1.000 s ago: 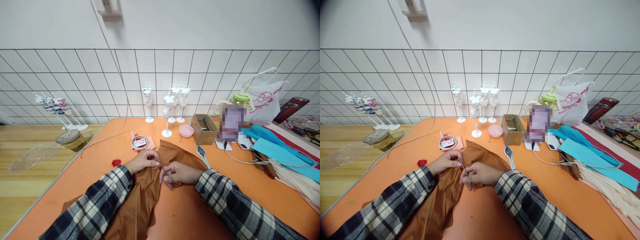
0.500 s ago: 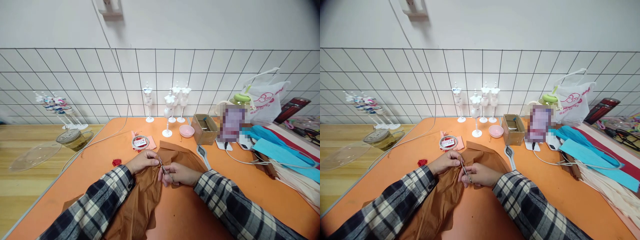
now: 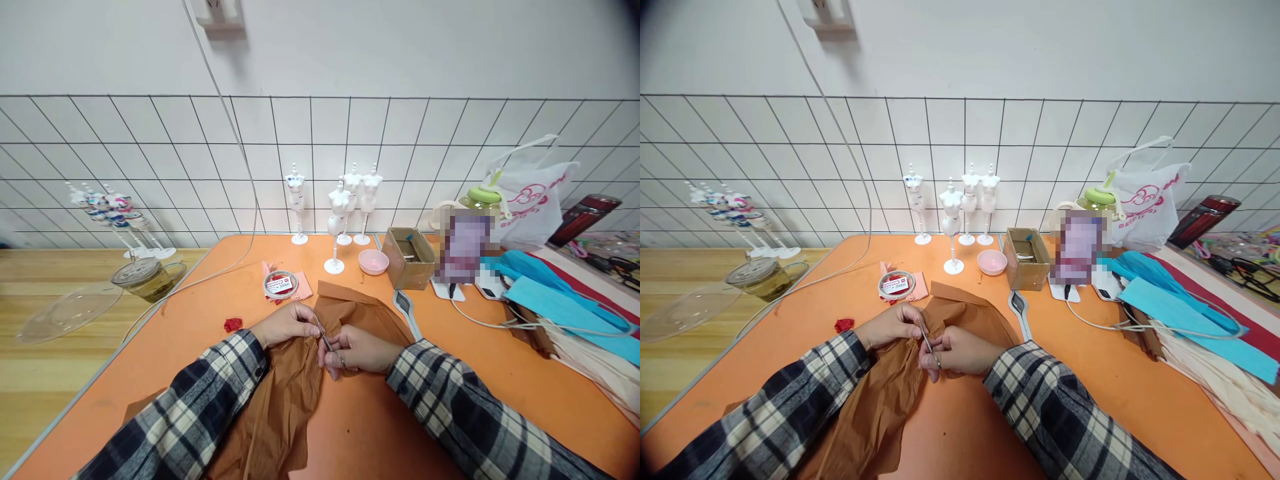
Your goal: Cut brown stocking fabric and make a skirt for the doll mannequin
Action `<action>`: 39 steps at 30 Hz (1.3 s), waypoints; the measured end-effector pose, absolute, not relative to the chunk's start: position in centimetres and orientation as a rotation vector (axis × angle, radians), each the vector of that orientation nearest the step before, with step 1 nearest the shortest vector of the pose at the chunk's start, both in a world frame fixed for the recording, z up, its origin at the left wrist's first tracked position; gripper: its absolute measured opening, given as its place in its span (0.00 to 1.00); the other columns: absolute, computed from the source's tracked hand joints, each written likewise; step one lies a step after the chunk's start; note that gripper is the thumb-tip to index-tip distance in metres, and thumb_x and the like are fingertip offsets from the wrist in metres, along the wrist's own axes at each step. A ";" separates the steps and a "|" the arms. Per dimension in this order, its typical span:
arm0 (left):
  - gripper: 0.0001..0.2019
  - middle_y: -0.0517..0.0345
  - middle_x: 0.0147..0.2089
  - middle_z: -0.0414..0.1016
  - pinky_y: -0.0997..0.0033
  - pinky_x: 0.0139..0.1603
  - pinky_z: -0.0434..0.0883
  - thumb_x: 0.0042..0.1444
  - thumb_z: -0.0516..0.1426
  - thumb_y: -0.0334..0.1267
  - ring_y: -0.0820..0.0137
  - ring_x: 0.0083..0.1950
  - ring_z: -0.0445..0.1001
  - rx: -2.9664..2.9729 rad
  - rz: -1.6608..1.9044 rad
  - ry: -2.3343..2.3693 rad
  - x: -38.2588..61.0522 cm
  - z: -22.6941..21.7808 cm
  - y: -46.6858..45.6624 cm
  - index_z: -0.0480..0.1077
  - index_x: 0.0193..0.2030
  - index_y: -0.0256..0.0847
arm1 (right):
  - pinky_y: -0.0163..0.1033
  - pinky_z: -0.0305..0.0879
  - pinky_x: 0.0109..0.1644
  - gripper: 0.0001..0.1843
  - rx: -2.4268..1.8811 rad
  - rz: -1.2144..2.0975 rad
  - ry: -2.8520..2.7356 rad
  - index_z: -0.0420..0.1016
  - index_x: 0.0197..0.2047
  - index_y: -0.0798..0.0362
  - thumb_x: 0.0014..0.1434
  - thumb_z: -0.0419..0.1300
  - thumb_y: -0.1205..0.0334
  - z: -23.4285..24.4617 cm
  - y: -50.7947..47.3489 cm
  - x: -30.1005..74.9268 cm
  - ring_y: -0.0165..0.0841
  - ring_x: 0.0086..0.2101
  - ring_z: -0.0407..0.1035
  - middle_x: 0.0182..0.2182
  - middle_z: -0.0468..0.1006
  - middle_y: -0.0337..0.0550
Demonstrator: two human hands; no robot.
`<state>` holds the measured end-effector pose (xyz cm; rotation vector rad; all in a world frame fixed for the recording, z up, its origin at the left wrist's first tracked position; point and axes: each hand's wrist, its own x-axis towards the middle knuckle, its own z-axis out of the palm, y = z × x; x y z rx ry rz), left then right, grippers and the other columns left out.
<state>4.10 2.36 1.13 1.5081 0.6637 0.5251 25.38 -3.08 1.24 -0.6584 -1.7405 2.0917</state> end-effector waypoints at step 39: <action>0.15 0.56 0.31 0.82 0.73 0.39 0.69 0.41 0.69 0.48 0.70 0.33 0.76 1.445 0.437 0.691 4.2 1.1 2.3 0.79 0.28 0.37 | 0.27 0.52 0.20 0.25 -0.821 2.028 -1.752 0.71 0.35 0.58 0.51 0.65 0.41 1.2 -3.3 25.0 0.22 0.20 0.57 0.22 0.69 0.35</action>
